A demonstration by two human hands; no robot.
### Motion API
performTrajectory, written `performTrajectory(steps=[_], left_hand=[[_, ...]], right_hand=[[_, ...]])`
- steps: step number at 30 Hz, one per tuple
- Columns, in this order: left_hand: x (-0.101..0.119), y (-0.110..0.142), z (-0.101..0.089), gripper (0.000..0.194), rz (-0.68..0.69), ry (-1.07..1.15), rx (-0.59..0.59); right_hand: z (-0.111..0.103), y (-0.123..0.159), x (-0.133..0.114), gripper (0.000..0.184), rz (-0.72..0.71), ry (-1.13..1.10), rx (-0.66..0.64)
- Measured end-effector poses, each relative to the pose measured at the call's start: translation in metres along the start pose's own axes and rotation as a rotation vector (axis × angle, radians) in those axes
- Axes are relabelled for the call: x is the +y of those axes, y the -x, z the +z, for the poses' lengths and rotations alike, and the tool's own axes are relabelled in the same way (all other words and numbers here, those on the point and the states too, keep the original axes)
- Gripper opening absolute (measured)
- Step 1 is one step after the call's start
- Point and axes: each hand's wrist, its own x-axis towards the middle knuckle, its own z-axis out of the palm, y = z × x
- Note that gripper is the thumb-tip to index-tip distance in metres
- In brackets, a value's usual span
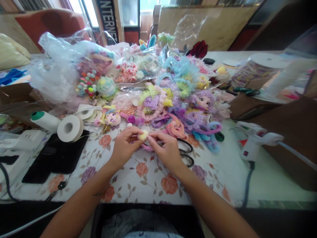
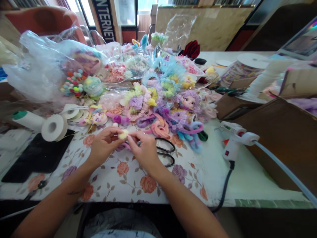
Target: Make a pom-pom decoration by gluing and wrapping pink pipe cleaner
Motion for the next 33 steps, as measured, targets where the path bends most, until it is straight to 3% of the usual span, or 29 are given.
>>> performTrajectory(steps=[12,18,27,33], left_hand=[[0.002,0.001,0.002,0.022,-0.072,-0.021,0.107],[0.002,0.001,0.002,0.026,0.054,-0.156,0.123],[-0.001,0.004,0.000,0.016,0.106,-0.285,0.096],[-0.004,0.004,-0.001,0.018,0.222,-0.422,0.113]], right_hand=[[0.010,0.010,0.000,0.023,-0.136,0.074,0.013],[0.012,0.012,-0.002,0.023,-0.155,0.072,0.053],[0.010,0.010,-0.004,0.015,0.024,-0.040,0.069],[0.012,0.011,-0.003,0.018,-0.216,0.133,0.082]])
